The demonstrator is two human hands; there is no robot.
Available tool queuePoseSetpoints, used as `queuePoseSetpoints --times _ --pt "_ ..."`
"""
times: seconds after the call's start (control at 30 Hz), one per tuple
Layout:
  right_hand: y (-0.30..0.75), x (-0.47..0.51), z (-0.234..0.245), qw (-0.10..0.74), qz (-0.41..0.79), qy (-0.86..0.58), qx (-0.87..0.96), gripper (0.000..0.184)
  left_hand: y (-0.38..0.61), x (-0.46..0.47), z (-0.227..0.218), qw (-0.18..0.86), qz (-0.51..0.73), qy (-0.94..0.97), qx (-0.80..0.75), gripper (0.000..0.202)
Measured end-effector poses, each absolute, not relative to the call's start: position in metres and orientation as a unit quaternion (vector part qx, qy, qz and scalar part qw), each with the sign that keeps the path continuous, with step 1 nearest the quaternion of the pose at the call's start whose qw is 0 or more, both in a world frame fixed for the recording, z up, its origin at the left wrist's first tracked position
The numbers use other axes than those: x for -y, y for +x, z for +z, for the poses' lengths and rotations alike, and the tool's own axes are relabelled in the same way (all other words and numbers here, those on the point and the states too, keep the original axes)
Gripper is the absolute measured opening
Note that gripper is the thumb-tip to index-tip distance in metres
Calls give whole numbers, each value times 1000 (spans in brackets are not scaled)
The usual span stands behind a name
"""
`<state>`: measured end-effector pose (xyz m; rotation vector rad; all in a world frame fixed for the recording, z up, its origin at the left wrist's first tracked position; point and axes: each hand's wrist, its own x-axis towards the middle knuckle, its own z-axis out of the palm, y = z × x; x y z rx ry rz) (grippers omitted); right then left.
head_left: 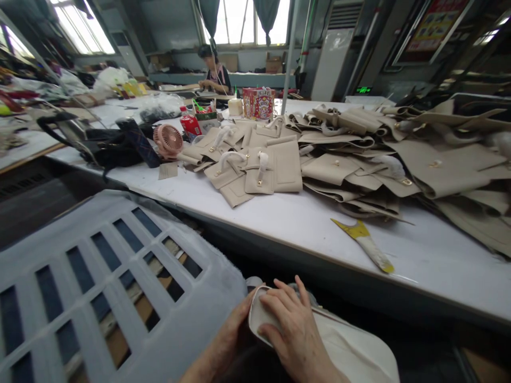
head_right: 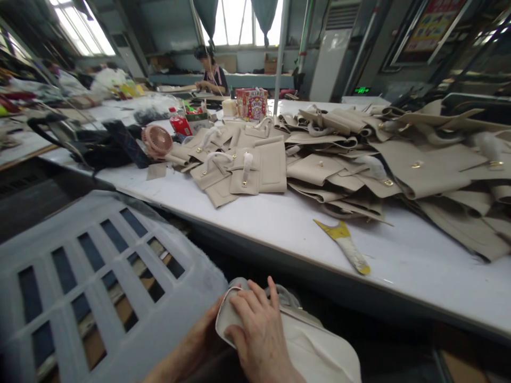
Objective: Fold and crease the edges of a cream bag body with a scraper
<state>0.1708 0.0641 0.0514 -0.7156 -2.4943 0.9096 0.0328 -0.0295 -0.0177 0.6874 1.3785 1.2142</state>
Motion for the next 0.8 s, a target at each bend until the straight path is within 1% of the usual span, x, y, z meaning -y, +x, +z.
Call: queuePoseSetpoints --times 0.07,0.13,0.23,0.4,0.5,0.63,0.8 --pt "172 -64 50 194 327 -257 889 50 28 27 1 616 561 249 -493 44" --pt "172 -64 50 194 331 -258 887 52 23 23 15 648 563 242 -452 39" --pt "172 -64 49 194 337 -259 884 53 19 20 26 657 547 265 -446 37" --pt "174 -64 48 191 337 -255 886 55 14 18 26 654 527 272 -469 38" --pt "174 -64 50 183 339 -259 886 52 9 19 23 635 501 301 -506 39" --pt "172 -64 53 169 350 -283 877 49 7 17 19 570 471 359 -570 41" --pt "163 -56 54 192 334 -298 873 45 21 14 12 487 492 363 -624 46"
